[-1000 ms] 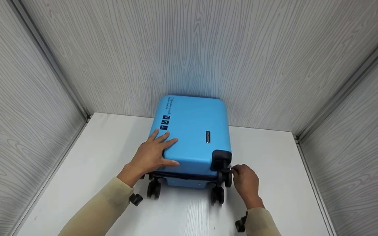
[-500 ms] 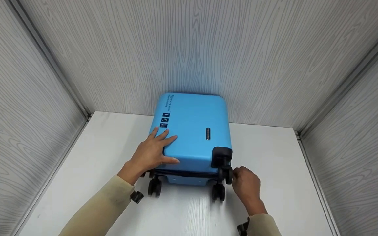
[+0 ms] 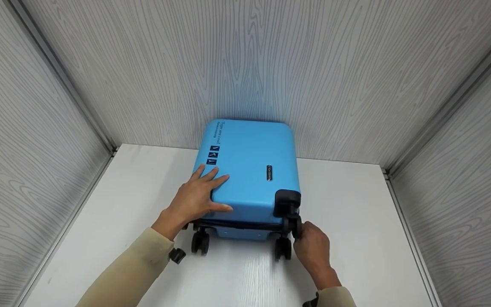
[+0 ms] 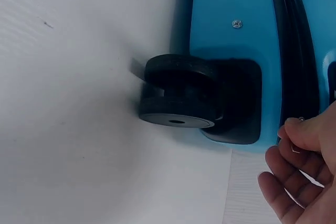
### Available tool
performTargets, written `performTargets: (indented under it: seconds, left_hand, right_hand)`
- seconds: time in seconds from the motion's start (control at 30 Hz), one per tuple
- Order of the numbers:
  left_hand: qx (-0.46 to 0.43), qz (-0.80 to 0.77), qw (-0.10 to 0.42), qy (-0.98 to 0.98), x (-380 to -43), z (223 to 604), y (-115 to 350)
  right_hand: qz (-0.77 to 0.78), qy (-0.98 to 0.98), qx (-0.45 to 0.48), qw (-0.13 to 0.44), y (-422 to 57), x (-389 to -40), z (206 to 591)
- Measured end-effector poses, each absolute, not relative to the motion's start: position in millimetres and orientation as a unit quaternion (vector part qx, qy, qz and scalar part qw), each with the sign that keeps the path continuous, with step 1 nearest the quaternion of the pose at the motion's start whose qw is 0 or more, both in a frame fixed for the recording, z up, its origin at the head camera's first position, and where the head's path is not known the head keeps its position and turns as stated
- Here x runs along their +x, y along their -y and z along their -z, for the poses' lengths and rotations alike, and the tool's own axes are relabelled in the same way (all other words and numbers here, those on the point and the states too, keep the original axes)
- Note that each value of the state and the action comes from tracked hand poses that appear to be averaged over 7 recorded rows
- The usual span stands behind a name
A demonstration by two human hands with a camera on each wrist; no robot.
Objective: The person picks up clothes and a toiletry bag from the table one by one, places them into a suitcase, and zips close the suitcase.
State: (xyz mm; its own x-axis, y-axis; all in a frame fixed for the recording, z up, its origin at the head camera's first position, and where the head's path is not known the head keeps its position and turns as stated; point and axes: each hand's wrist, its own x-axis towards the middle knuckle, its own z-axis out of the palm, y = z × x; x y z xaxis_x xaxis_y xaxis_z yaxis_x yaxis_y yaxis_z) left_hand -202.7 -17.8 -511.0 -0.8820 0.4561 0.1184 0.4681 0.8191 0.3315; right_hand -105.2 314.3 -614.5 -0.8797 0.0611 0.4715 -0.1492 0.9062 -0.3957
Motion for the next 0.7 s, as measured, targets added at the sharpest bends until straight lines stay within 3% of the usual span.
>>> performTargets:
  seconds: [0.7]
  left_hand:
    - [-0.236, 0.198, -0.002, 0.951, -204, 509, 19]
  right_hand:
    - [-0.299, 0.933, -0.005, 0.199, -308, -100, 629]
